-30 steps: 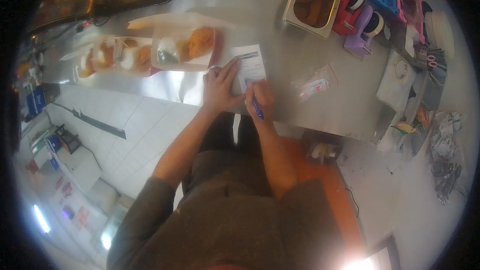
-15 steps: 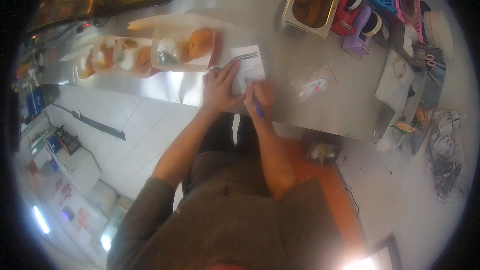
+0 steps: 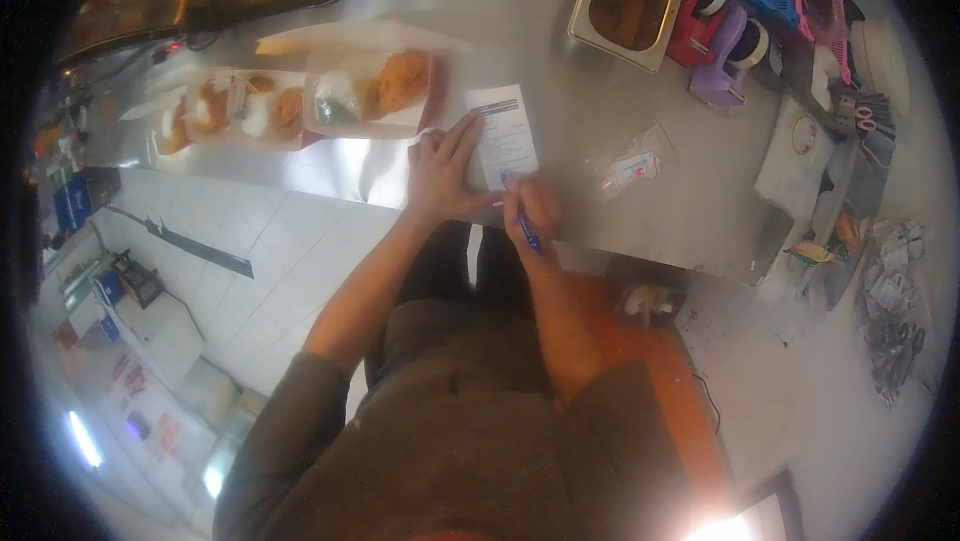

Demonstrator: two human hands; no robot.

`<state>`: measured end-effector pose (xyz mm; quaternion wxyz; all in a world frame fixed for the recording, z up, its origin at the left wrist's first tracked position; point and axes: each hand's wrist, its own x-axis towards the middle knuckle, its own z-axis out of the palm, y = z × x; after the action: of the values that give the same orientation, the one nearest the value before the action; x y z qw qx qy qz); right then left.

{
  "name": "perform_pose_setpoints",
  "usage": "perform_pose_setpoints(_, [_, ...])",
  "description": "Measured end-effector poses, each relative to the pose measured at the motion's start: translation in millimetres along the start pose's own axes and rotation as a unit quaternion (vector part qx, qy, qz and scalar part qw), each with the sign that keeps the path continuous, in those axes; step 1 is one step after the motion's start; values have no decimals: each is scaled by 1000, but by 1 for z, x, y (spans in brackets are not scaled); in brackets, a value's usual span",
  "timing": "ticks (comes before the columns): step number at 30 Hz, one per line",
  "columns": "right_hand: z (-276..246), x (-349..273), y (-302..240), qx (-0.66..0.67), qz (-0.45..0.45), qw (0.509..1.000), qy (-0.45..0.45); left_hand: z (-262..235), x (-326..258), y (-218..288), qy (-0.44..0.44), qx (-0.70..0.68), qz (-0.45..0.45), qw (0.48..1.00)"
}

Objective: The person prepares a food order by scooping sauce into a small plastic bag and placing it into a takeaway container. They then use tongs to add fried chicken pieces from a heated display case into the container. Finally, they place the container into a branded box, seal it, and place it into a larger plastic bag.

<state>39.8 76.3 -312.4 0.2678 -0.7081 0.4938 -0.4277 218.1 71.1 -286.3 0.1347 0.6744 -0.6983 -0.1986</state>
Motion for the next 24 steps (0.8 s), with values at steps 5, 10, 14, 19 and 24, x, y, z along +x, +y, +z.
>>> perform_pose_setpoints(5, [2,2,-2,-47,44,997,51,-4,0,1,-2,0,-1,1000])
perform_pose_setpoints(10, [1,9,-8,-24,-56,998,0,-2,0,3,12,9,0,1000])
perform_pose_setpoints(14, [3,6,-6,-9,-39,998,-49,-1,0,2,25,10,5,1000])
perform_pose_setpoints(19, [3,5,-4,2,-35,999,-41,0,-1,3,18,21,0,1000])
perform_pose_setpoints(24, [-2,5,-4,-28,0,999,18,2,-1,2,4,8,-12,1000])
